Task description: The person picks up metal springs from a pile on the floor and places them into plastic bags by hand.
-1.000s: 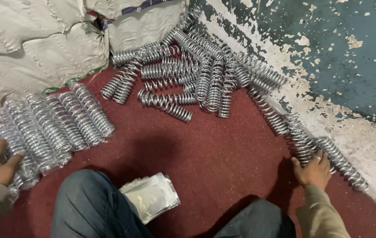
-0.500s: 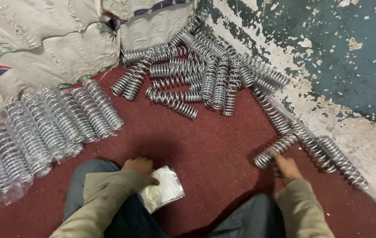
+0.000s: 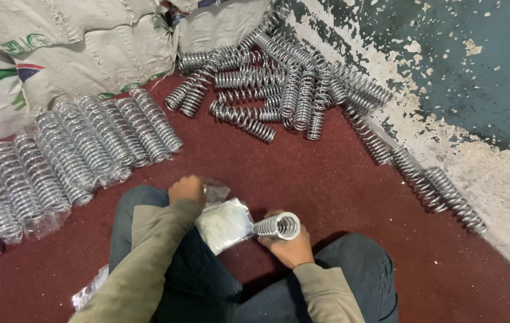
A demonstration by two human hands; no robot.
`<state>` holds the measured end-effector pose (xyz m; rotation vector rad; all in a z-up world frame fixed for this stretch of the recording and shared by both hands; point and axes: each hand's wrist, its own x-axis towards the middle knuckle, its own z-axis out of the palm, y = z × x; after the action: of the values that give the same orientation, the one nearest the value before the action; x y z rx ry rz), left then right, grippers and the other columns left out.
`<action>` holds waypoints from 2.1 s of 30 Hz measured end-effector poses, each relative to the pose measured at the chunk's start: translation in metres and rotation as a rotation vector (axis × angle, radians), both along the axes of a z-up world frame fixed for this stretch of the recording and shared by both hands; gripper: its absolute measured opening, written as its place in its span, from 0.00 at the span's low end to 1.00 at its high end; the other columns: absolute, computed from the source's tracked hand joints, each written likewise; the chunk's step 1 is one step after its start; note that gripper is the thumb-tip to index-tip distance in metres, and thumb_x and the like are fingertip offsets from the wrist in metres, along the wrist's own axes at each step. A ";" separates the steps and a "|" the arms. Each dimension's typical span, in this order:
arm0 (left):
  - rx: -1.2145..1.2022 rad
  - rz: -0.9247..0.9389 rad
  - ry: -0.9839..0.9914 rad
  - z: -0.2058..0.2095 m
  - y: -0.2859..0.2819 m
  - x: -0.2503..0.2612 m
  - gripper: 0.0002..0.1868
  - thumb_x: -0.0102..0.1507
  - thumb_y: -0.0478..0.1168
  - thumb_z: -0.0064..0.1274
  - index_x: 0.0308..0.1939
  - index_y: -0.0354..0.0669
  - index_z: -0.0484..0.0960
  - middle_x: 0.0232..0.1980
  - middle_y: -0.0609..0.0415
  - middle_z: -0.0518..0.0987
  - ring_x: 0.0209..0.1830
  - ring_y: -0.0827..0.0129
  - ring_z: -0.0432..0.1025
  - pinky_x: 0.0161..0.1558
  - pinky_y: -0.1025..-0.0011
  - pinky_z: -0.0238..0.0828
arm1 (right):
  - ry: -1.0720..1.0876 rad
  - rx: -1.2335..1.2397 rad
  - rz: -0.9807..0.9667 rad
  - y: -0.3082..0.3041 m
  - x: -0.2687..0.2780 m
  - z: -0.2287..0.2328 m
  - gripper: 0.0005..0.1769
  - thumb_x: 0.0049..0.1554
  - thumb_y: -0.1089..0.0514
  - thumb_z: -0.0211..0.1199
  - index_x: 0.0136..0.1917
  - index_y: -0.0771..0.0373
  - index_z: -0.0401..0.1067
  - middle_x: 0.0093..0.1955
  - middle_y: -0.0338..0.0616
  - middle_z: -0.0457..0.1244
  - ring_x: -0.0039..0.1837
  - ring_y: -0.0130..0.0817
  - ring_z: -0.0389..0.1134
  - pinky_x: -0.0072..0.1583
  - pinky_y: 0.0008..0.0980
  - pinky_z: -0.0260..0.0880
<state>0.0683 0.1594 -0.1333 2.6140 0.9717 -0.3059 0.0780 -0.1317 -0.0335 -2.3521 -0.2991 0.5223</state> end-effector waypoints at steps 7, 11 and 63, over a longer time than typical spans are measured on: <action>0.109 -0.392 -1.393 0.120 -0.033 -0.043 0.12 0.74 0.36 0.45 0.58 0.40 0.83 0.49 0.50 0.83 0.41 0.66 0.79 0.36 0.72 0.74 | -0.078 -0.094 0.052 0.003 -0.007 -0.005 0.21 0.44 0.40 0.76 0.44 0.52 0.77 0.49 0.41 0.73 0.58 0.46 0.71 0.61 0.41 0.68; -0.157 -0.684 -1.366 0.180 -0.062 -0.071 0.13 0.68 0.35 0.58 0.56 0.38 0.81 0.50 0.50 0.86 0.40 0.70 0.83 0.40 0.75 0.81 | -0.326 0.611 0.080 0.003 -0.030 0.088 0.38 0.44 0.51 0.78 0.66 0.55 0.67 0.65 0.42 0.68 0.67 0.35 0.68 0.69 0.36 0.64; -0.597 -0.308 -0.708 -0.044 -0.177 -0.067 0.37 0.52 0.37 0.53 0.67 0.39 0.63 0.61 0.40 0.70 0.64 0.47 0.66 0.66 0.61 0.61 | -0.127 0.033 -0.124 -0.022 -0.001 -0.084 0.24 0.49 0.62 0.56 0.60 0.61 0.73 0.57 0.54 0.70 0.60 0.58 0.70 0.62 0.46 0.67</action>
<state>0.0008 -0.0181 -0.1768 2.0465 0.1874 0.2276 0.0771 -0.1542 -0.1172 -2.3575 -0.2161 0.3077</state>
